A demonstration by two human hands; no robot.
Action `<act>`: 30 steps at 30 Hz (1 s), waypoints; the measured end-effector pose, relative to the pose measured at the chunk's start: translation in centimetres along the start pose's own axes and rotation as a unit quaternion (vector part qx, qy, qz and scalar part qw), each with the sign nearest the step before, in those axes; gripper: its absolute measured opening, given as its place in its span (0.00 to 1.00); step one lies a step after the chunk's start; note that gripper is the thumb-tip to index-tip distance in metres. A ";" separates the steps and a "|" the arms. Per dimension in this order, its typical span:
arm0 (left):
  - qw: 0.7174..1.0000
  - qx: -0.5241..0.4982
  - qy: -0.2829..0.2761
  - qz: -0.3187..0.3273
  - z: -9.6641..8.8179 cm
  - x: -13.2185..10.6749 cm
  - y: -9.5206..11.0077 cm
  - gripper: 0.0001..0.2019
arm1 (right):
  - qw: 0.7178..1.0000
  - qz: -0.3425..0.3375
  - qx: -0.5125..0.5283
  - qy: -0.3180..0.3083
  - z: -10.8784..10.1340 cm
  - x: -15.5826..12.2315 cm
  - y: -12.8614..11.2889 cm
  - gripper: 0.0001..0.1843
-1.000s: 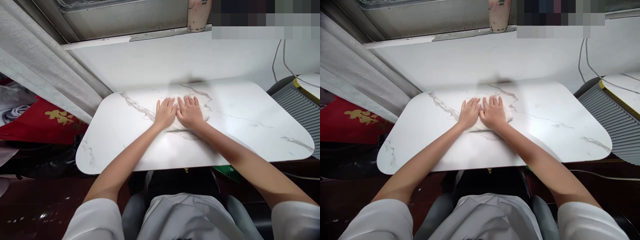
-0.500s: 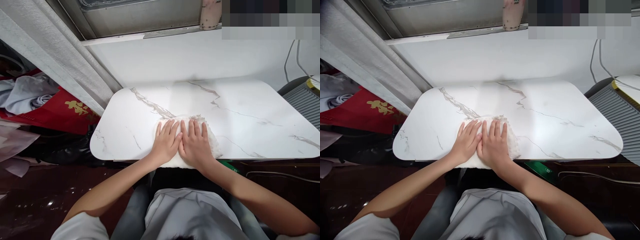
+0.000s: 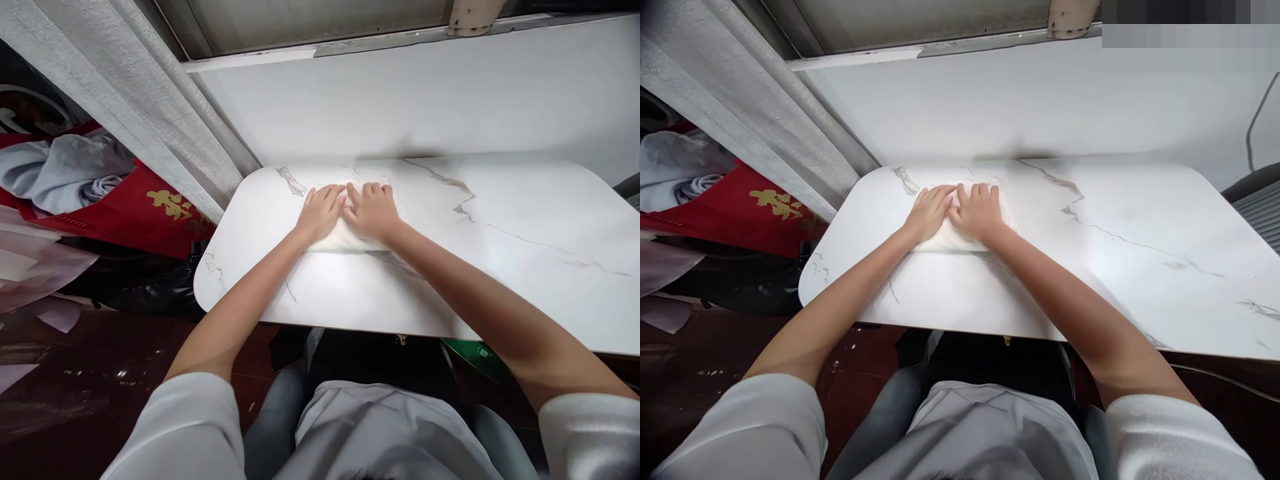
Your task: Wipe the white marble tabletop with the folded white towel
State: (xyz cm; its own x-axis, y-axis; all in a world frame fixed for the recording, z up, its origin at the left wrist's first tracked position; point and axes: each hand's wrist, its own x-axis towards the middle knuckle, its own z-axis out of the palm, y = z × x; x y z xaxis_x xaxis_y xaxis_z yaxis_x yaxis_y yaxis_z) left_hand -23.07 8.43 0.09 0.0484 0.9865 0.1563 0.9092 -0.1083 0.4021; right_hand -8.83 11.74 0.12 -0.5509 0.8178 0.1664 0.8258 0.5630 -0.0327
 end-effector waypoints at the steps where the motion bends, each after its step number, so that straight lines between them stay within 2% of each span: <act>1: 1.000 0.000 -0.002 0.001 -0.1 0.8 -0.6 0.23 | 1.000 -0.008 0.003 -0.009 0.0 1.0 0.3 0.33; 4: 1.000 -0.003 -0.003 0.001 -0.3 2.8 -2.2 0.23 | 0.999 -0.013 0.030 -0.009 0.4 3.6 1.4 0.33; 11: 1.000 -0.009 0.002 0.019 -0.8 7.2 -5.5 0.23 | 0.981 0.003 0.188 0.042 2.0 8.2 2.5 0.29; 18: 0.999 -0.004 0.010 0.045 -1.0 10.5 -8.2 0.25 | 0.985 0.031 0.144 0.090 2.7 11.2 1.4 0.26; 24: 0.999 0.005 -0.002 0.041 -1.1 10.0 -8.2 0.26 | 0.992 0.026 0.103 0.070 2.9 11.2 1.0 0.28; 27: 0.999 0.006 -0.006 0.033 -1.5 8.5 -7.7 0.26 | 0.995 0.010 0.087 0.052 2.7 9.9 0.2 0.30; 30: 0.999 -0.001 -0.013 0.032 -2.1 5.9 -7.4 0.26 | 0.997 0.002 0.069 0.041 2.4 7.6 -1.5 0.32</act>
State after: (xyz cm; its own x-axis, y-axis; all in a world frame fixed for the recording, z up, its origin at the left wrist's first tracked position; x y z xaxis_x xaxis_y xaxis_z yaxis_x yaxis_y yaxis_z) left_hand -30.41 14.76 -0.09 0.1167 0.9807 0.1571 0.9031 -0.1706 0.3941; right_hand -14.50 17.37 -0.96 -0.5309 0.8111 0.2456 0.8009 0.5749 -0.1675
